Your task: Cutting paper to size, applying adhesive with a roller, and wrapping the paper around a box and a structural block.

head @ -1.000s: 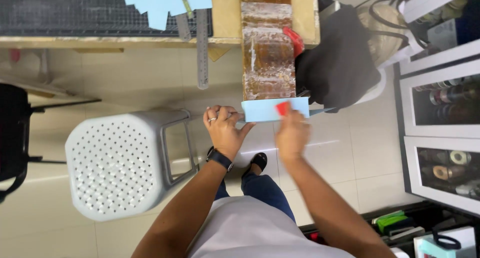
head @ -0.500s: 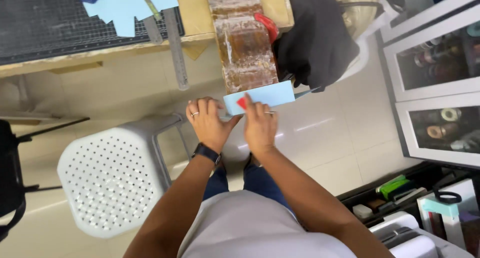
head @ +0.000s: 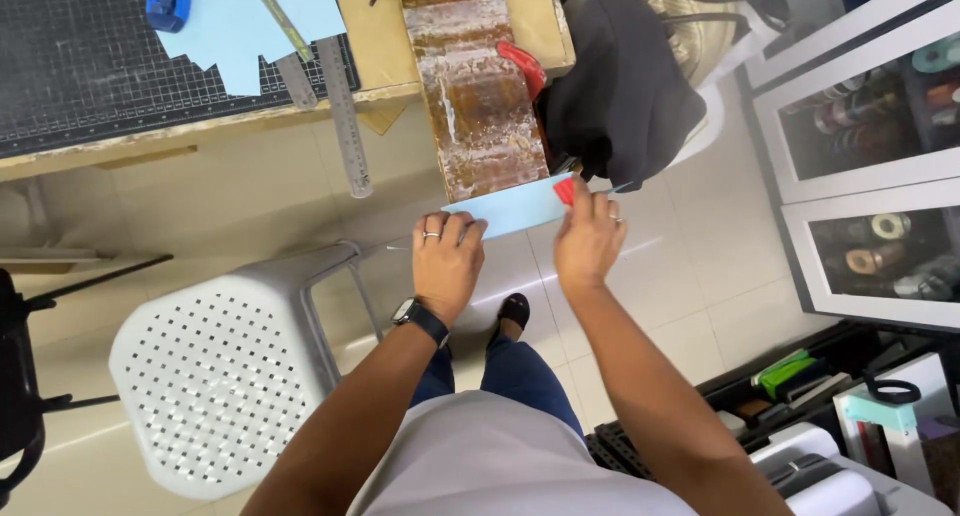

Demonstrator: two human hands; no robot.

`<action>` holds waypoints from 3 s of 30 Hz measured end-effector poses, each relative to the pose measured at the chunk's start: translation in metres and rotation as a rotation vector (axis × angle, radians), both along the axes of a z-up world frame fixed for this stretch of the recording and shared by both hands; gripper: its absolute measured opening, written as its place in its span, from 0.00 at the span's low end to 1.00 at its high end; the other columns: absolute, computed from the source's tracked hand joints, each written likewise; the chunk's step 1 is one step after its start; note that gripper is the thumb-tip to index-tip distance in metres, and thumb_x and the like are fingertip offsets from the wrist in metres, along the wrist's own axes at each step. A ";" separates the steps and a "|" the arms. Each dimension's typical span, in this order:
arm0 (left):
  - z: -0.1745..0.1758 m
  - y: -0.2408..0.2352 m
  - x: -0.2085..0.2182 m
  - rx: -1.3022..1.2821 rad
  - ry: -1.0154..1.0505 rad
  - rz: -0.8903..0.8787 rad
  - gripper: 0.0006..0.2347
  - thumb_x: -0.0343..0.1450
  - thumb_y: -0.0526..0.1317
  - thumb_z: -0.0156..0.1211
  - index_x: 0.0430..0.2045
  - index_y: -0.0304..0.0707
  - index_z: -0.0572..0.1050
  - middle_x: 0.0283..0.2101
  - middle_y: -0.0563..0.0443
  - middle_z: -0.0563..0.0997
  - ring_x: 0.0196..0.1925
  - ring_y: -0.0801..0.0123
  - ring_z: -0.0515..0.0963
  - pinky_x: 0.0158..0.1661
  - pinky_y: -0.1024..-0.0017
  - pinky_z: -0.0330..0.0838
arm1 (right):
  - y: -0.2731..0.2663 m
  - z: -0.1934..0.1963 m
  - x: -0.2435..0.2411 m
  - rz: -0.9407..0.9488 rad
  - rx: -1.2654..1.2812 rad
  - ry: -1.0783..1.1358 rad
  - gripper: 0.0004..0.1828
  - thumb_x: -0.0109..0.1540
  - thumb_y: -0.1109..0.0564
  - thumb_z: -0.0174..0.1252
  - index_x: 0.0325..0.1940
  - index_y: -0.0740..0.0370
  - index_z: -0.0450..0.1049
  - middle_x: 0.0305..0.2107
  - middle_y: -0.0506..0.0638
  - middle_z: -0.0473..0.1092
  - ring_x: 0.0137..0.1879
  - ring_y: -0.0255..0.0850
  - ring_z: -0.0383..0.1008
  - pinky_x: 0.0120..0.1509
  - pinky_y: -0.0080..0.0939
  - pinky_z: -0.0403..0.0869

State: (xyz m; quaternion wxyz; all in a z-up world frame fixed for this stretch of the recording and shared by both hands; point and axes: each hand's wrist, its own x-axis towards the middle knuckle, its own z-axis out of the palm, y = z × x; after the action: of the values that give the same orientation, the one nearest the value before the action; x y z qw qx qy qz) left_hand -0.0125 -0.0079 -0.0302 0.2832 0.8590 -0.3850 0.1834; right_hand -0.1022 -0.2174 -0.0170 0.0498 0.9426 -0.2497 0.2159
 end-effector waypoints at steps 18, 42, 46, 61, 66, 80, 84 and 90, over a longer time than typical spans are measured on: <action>0.024 0.013 -0.003 0.106 -0.012 0.013 0.15 0.64 0.36 0.65 0.44 0.49 0.80 0.47 0.53 0.76 0.54 0.56 0.72 0.55 0.57 0.65 | -0.034 0.025 -0.005 -0.267 1.594 -0.056 0.22 0.55 0.58 0.72 0.54 0.50 0.80 0.40 0.51 0.77 0.49 0.43 0.77 0.52 0.43 0.73; -0.002 -0.037 -0.009 0.019 -0.084 -0.130 0.09 0.76 0.39 0.56 0.48 0.48 0.80 0.46 0.54 0.76 0.51 0.59 0.73 0.52 0.61 0.68 | -0.037 0.033 -0.005 0.617 0.154 0.093 0.17 0.69 0.54 0.52 0.61 0.42 0.73 0.38 0.43 0.69 0.48 0.45 0.67 0.53 0.48 0.65; -0.003 -0.030 -0.018 0.034 -0.074 -0.148 0.09 0.75 0.40 0.57 0.47 0.49 0.81 0.46 0.56 0.75 0.52 0.59 0.73 0.52 0.62 0.68 | -0.044 0.032 0.003 0.621 0.209 0.053 0.14 0.68 0.56 0.54 0.57 0.45 0.75 0.36 0.46 0.68 0.47 0.50 0.67 0.50 0.53 0.65; -0.005 -0.027 -0.012 0.058 -0.050 -0.110 0.13 0.72 0.42 0.64 0.50 0.47 0.80 0.48 0.54 0.76 0.54 0.58 0.73 0.54 0.59 0.68 | -0.051 0.019 0.018 0.734 0.118 0.133 0.16 0.65 0.54 0.55 0.57 0.43 0.75 0.38 0.46 0.68 0.50 0.50 0.67 0.53 0.55 0.67; 0.006 -0.010 -0.004 0.077 -0.038 -0.031 0.16 0.71 0.48 0.64 0.52 0.47 0.79 0.46 0.54 0.75 0.53 0.57 0.74 0.50 0.59 0.68 | -0.022 0.018 -0.005 0.414 0.173 0.090 0.27 0.66 0.55 0.54 0.71 0.50 0.66 0.42 0.51 0.69 0.52 0.52 0.71 0.52 0.55 0.71; 0.016 -0.002 0.009 0.012 -0.010 0.067 0.38 0.64 0.52 0.74 0.67 0.35 0.67 0.39 0.49 0.77 0.46 0.59 0.76 0.52 0.59 0.68 | 0.039 0.016 0.009 0.152 0.111 0.100 0.28 0.61 0.60 0.58 0.67 0.62 0.68 0.41 0.56 0.73 0.45 0.53 0.74 0.43 0.54 0.72; 0.004 0.000 0.008 0.027 -0.001 0.056 0.45 0.57 0.48 0.79 0.70 0.33 0.63 0.40 0.47 0.77 0.47 0.58 0.76 0.53 0.59 0.67 | 0.108 0.011 0.023 0.196 0.168 0.168 0.40 0.56 0.58 0.62 0.73 0.56 0.62 0.44 0.51 0.71 0.50 0.50 0.73 0.50 0.54 0.71; 0.015 0.003 0.008 -0.005 0.006 0.036 0.42 0.61 0.50 0.77 0.70 0.34 0.62 0.40 0.50 0.78 0.45 0.59 0.76 0.53 0.58 0.67 | 0.015 -0.007 -0.006 0.034 0.125 0.126 0.35 0.61 0.57 0.58 0.74 0.60 0.61 0.47 0.54 0.70 0.52 0.52 0.72 0.50 0.58 0.71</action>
State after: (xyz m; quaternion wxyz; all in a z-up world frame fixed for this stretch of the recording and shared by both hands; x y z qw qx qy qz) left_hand -0.0040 -0.0053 -0.0148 0.2832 0.8656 -0.3680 0.1872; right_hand -0.1080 -0.2022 -0.0235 0.0027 0.9596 -0.2432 0.1411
